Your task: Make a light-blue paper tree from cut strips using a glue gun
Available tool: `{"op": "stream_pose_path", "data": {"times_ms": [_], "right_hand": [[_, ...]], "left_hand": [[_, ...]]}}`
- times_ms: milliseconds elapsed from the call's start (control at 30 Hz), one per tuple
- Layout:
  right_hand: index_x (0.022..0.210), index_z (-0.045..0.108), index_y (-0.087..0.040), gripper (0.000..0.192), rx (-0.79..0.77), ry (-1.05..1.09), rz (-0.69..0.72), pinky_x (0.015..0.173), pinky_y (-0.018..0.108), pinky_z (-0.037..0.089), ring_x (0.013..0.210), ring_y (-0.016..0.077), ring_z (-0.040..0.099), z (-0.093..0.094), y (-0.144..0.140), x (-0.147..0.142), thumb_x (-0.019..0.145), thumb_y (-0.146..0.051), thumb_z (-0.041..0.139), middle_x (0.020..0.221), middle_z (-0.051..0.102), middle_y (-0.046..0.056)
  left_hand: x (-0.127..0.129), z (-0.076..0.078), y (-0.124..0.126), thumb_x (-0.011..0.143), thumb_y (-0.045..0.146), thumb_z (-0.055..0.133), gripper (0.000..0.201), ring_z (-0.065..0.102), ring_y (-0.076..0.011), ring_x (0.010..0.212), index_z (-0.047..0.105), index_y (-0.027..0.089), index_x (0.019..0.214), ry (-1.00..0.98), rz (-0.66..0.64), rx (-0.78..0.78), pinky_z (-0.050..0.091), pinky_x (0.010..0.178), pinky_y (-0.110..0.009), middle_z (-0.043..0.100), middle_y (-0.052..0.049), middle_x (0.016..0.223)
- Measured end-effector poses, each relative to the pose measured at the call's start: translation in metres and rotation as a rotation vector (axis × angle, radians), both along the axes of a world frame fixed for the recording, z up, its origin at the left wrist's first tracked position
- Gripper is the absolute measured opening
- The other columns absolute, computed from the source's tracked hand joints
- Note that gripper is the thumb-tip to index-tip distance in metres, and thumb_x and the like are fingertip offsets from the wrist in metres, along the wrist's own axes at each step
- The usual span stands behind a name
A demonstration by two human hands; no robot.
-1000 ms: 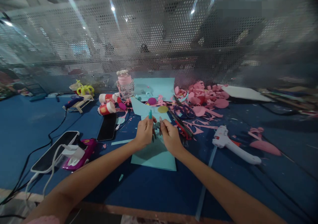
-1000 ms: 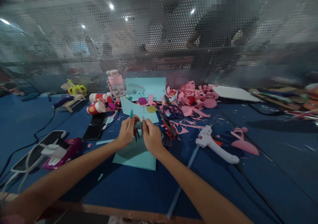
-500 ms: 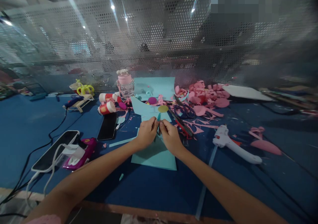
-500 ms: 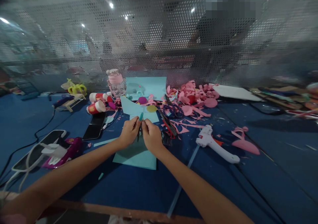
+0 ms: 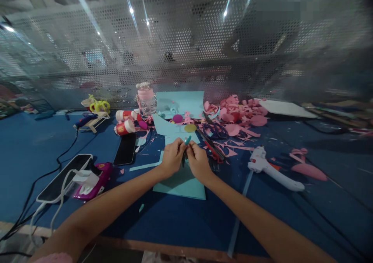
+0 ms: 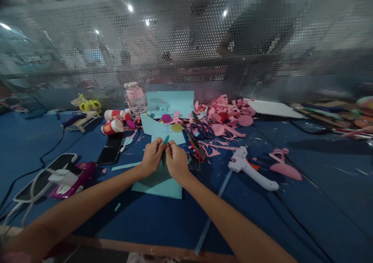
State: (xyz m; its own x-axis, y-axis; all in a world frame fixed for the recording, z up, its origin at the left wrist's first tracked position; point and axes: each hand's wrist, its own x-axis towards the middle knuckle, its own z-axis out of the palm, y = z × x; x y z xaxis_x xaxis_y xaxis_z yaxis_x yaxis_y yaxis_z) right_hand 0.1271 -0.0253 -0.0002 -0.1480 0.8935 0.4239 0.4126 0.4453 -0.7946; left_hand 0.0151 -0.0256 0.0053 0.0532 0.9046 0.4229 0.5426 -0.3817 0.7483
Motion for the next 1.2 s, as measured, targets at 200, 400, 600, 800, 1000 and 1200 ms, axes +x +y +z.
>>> {"op": "stream_pose_path", "data": {"times_ms": [200,400,600,800,1000,1200], "right_hand": [[0.066,0.039,-0.021,0.035,-0.095,0.227,0.147,0.042,0.022,0.026,0.043,0.0092,0.032,0.002,0.005,0.004,0.085,-0.049,0.033,0.05,0.033,-0.006],[0.067,0.046,-0.02,0.039,-0.211,0.352,0.282,0.039,0.022,0.029,0.041,0.0079,0.037,0.008,0.014,0.012,0.08,-0.056,0.041,0.051,0.044,-0.004],[0.066,0.047,-0.019,0.038,-0.224,0.361,0.369,0.038,0.021,0.029,0.039,0.0066,0.036,0.007,0.015,0.013,0.073,-0.055,0.053,0.05,0.042,-0.007],[0.067,0.046,-0.018,0.034,-0.26,0.384,0.395,0.037,0.019,0.027,0.039,0.0055,0.036,0.006,0.015,0.012,0.075,-0.05,0.054,0.05,0.043,-0.007],[0.066,0.047,-0.017,0.035,-0.252,0.326,0.369,0.038,0.02,0.027,0.039,0.0056,0.036,0.005,0.018,0.015,0.075,-0.05,0.054,0.05,0.045,-0.006],[0.064,0.046,-0.018,0.047,-0.269,0.308,0.298,0.038,0.021,0.03,0.04,0.0081,0.04,0.009,0.014,0.014,0.075,-0.064,0.041,0.049,0.046,-0.004]], "left_hand": [[-0.005,-0.004,0.006,0.087,0.039,0.031,0.031,0.032,-0.0083,0.046,0.039,0.018,0.065,-0.071,-0.016,-0.013,0.025,0.047,-0.022,0.036,0.005,0.049],[-0.008,-0.006,0.014,0.082,0.054,0.033,0.041,0.03,-0.0068,0.046,0.04,0.017,0.064,-0.324,-0.155,-0.11,0.027,0.044,-0.02,0.034,0.005,0.052],[-0.008,-0.008,0.016,0.082,0.055,0.034,0.043,0.033,-0.0071,0.046,0.037,0.018,0.061,-0.28,-0.207,-0.09,0.028,0.045,-0.02,0.034,0.005,0.051],[-0.015,0.001,0.013,0.087,0.039,0.031,0.035,0.036,-0.008,0.048,0.039,0.018,0.061,-0.013,-0.255,0.005,0.028,0.05,-0.021,0.04,0.004,0.051],[-0.017,0.005,0.013,0.087,0.031,0.029,0.03,0.045,-0.0101,0.054,0.047,0.017,0.068,0.113,-0.255,0.034,0.033,0.056,-0.021,0.049,0.002,0.057],[-0.016,0.006,0.015,0.086,0.03,0.031,0.028,0.036,-0.0088,0.047,0.037,0.019,0.061,0.132,-0.213,0.018,0.027,0.05,-0.021,0.038,0.005,0.05]]}}
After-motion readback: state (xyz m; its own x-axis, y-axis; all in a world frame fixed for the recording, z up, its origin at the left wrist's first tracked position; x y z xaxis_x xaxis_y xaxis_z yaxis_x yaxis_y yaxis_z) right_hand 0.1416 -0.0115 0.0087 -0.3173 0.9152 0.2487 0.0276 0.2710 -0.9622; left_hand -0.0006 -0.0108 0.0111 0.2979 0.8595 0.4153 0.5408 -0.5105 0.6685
